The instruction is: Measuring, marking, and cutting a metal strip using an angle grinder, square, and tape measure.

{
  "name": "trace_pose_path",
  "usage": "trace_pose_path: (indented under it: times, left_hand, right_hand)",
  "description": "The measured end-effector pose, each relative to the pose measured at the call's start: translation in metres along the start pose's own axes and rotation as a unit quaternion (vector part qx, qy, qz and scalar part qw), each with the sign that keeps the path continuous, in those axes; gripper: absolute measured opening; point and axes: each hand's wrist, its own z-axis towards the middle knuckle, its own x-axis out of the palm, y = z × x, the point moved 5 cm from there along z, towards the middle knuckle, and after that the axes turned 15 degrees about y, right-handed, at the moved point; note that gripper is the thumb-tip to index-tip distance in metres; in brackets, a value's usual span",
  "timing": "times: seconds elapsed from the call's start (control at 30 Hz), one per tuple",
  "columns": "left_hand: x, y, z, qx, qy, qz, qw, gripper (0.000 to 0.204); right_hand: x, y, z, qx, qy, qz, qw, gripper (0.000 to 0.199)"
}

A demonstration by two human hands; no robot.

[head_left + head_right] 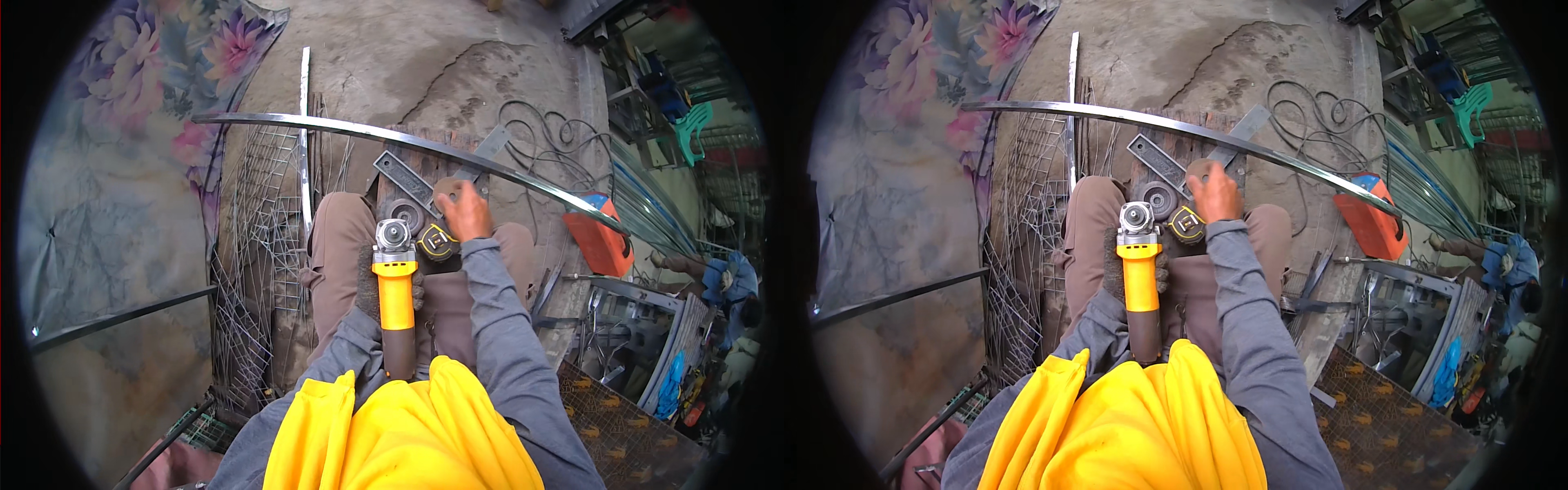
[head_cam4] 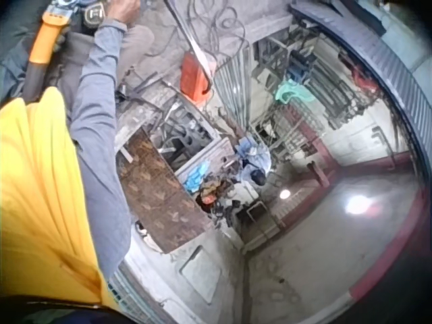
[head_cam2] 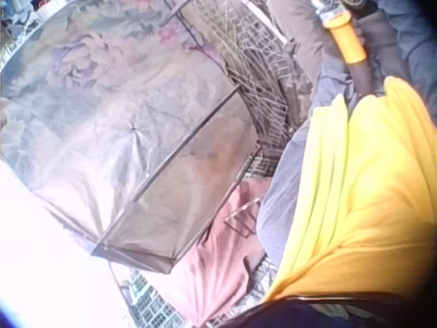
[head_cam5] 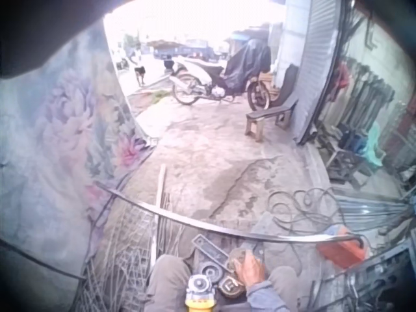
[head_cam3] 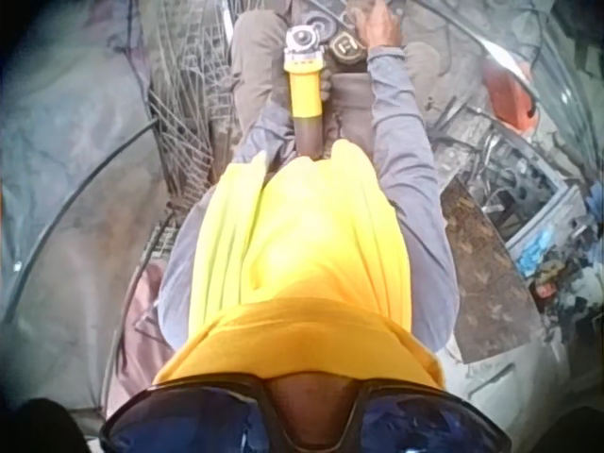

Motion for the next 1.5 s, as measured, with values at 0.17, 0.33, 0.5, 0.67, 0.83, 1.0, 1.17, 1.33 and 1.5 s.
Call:
trace_pose_path:
  times: [0.17, 0.33, 0.5, 0.67, 0.83, 1.0, 1.17, 1.33, 1.5]
  left_hand:
    - [0.0, 0.0, -0.004, 0.015, 0.029, -0.018, 0.999, 0.082]
    - [0.003, 0.005, 0.017, 0.035, 0.069, -0.036, 0.996, 0.082]
    - [-0.001, 0.0, 0.002, 0.072, 0.105, -0.056, 0.99, 0.082]
    - [-0.004, 0.002, 0.009, 0.074, 0.068, -0.084, 0.991, 0.097]
    - [0.002, 0.002, 0.013, 0.085, 0.098, -0.025, 0.991, 0.097]
    - [0.002, 0.001, 0.013, 0.081, 0.089, -0.035, 0.992, 0.098]
    - [0.002, 0.002, 0.015, 0.076, 0.081, -0.046, 0.993, 0.098]
    - [0.005, 0.003, 0.015, 0.071, 0.076, -0.057, 0.993, 0.098]
    - [0.004, 0.004, 0.016, 0.051, 0.068, -0.061, 0.995, 0.099]
  right_hand:
    - [-0.001, -0.022, 0.001, 0.061, 0.014, -0.027, 0.998, 0.083]
    - [0.001, -0.061, 0.008, 0.038, -0.031, 0.05, 0.998, 0.066]
    - [-0.036, -0.027, -0.028, -0.02, 0.076, 0.381, 0.921, 0.037]
    - [-0.041, 0.043, -0.098, -0.02, 0.152, 0.485, 0.861, 0.027]
    - [-0.019, 0.063, -0.105, -0.086, 0.21, 0.397, 0.889, 0.03]
    - [-0.012, 0.066, -0.106, -0.081, 0.194, 0.408, 0.888, 0.033]
    - [-0.013, 0.066, -0.107, -0.068, 0.177, 0.385, 0.903, 0.035]
    - [-0.01, 0.045, -0.098, -0.044, 0.138, 0.359, 0.922, 0.034]
    - [-0.033, 0.036, -0.106, -0.09, 0.046, 0.368, 0.924, 0.034]
